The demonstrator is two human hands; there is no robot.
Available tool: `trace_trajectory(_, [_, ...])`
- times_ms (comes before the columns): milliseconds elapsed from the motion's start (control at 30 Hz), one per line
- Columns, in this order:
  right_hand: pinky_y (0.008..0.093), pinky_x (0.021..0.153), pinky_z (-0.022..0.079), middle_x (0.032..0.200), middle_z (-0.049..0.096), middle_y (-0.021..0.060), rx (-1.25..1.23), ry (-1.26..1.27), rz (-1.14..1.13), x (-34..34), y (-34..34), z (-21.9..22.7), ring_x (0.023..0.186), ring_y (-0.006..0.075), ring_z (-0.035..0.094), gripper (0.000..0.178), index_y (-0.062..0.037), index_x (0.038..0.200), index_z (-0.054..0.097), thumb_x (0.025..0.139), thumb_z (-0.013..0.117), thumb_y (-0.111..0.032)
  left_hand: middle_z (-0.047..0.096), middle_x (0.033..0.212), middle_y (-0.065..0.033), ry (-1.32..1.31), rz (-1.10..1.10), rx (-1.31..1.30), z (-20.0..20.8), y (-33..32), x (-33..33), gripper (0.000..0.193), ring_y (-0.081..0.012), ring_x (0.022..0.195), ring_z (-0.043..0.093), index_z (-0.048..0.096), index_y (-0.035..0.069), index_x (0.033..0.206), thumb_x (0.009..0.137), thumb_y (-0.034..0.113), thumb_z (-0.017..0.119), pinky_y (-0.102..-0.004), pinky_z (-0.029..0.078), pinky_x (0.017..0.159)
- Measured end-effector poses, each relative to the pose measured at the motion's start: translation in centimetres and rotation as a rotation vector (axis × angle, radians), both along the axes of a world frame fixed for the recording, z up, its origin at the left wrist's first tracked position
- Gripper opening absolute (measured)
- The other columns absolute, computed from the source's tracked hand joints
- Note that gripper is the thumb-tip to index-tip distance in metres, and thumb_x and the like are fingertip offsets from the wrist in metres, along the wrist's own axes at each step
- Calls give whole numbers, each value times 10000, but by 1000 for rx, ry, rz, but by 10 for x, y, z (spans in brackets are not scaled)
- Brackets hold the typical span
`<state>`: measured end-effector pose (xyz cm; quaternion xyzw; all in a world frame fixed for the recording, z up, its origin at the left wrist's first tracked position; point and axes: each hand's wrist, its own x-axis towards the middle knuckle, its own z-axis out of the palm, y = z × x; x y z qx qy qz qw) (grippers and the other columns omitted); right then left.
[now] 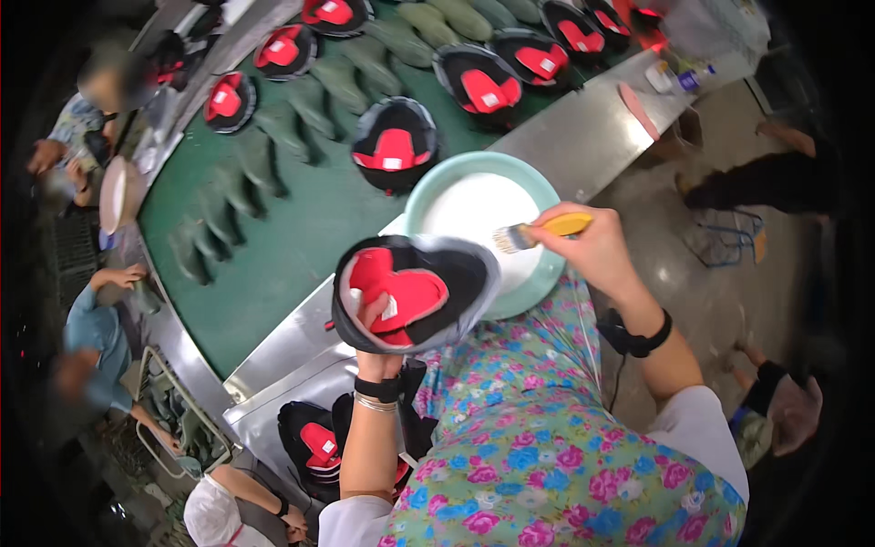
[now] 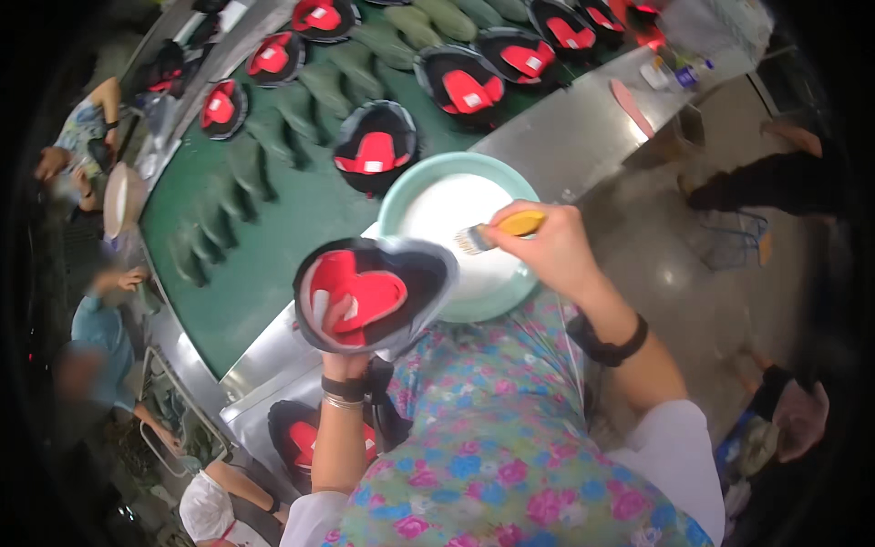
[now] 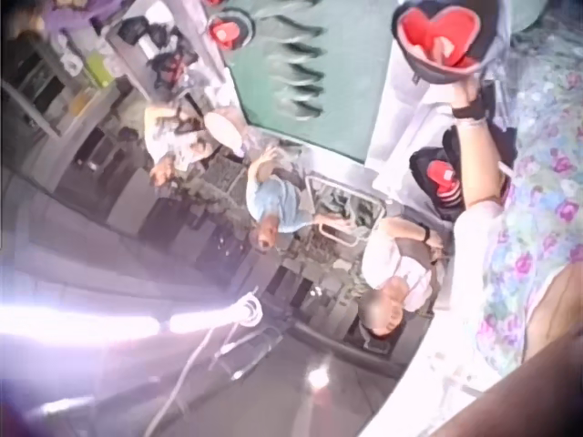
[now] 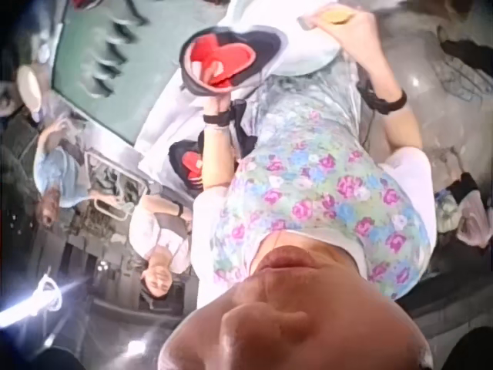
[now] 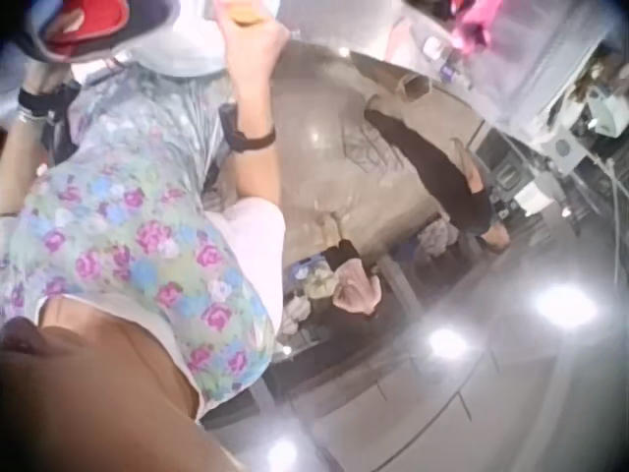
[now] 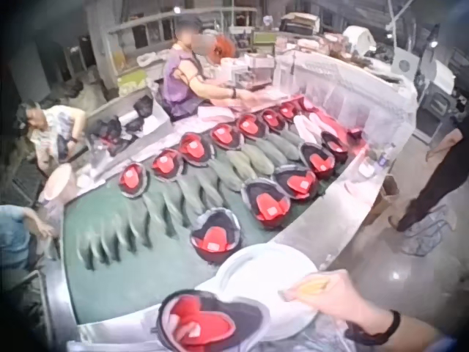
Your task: The recorder uses a brush to apply a white adhesive to the interior edges and seams of black and red shoe uppers before placing them on a tray.
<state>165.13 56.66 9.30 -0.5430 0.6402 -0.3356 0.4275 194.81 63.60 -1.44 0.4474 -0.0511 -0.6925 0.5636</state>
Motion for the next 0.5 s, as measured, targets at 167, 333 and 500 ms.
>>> trace_trajectory(167, [235, 746, 503, 891, 698, 72, -51, -229, 281, -8, -14, 32, 824, 106, 635, 129, -8, 908, 700, 780, 705, -20, 655, 1012, -146, -169, -204, -160, -23, 32, 5, 221, -237, 892, 650, 615, -5, 1006, 803, 75, 576, -341, 545, 806])
trace_trajectory(333, [300, 798, 515, 932, 698, 109, -285, -479, 884, 4, -8, 55, 895, 203, 660, 191, 4, 915, 692, 729, 739, 6, 640, 1047, -137, -166, -349, -408, 65, 19, -94, 311, -235, 904, 649, 547, 10, 1156, 851, 56, 579, -328, 550, 828])
trace_trajectory(500, [251, 711, 506, 851, 701, 74, -431, -340, 784, -41, 0, 40, 764, 135, 658, 110, -19, 869, 697, 778, 720, -76, 619, 1077, -120, -422, -300, -510, 30, 62, -148, 239, -203, 976, 603, 581, 11, 1093, 868, 90, 595, -332, 516, 851])
